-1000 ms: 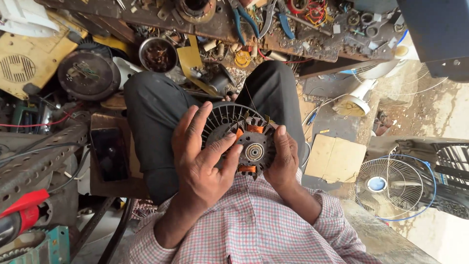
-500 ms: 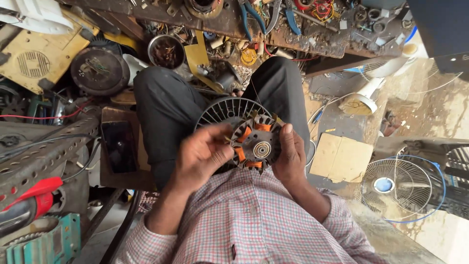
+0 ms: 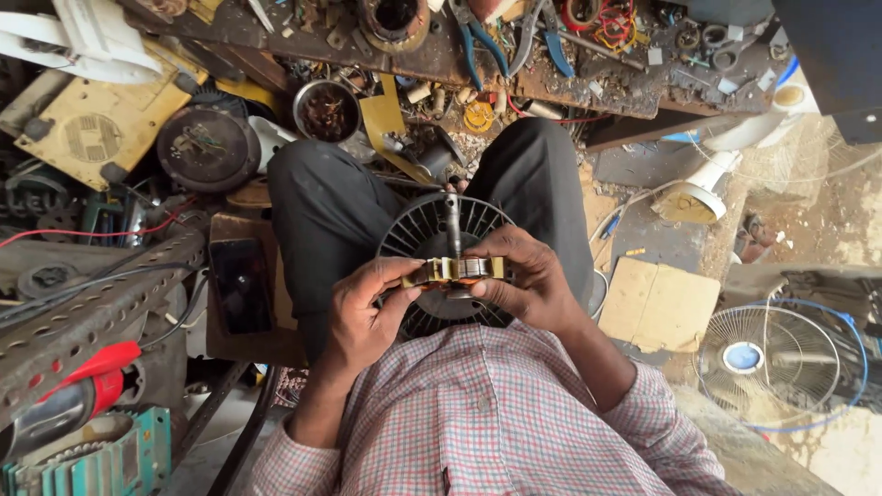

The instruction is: The person winds copper wire around the stator of a fan motor by hand. They hold the motor housing in their left hand and wrap the wire with their right hand, repeatedly rotating the stator to continue the winding process.

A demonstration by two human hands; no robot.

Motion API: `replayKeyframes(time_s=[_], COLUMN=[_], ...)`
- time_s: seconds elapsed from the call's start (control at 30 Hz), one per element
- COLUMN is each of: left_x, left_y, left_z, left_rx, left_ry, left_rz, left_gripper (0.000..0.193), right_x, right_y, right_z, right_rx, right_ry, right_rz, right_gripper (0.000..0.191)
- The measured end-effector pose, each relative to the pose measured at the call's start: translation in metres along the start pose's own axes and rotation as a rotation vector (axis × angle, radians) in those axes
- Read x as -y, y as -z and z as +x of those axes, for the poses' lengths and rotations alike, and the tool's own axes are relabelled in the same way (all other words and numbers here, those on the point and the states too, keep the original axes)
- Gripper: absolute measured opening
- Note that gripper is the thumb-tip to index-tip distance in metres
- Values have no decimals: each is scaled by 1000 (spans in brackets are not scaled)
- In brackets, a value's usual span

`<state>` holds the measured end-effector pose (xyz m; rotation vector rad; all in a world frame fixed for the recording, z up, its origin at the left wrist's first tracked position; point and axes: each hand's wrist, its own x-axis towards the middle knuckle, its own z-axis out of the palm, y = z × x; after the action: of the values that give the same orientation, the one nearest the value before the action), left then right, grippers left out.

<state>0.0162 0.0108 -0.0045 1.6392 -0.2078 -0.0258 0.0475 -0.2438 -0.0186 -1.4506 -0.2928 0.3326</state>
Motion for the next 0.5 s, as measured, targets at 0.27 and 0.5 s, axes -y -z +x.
replayKeyframes(time_s=[0.27,0.5], left_x=[-41,-46], left_y=[10,-7], left_z=[24,39], left_rx=[105,186], left_ry=[-133,-383], left_rz=[87,501], left_gripper=[36,15], right_x=[1,36], right_y=[0,33], right_z=[2,37], right_rx=[22,280], right_ry=[19,118], right_rz=[-42,-290], right_gripper=[36,31])
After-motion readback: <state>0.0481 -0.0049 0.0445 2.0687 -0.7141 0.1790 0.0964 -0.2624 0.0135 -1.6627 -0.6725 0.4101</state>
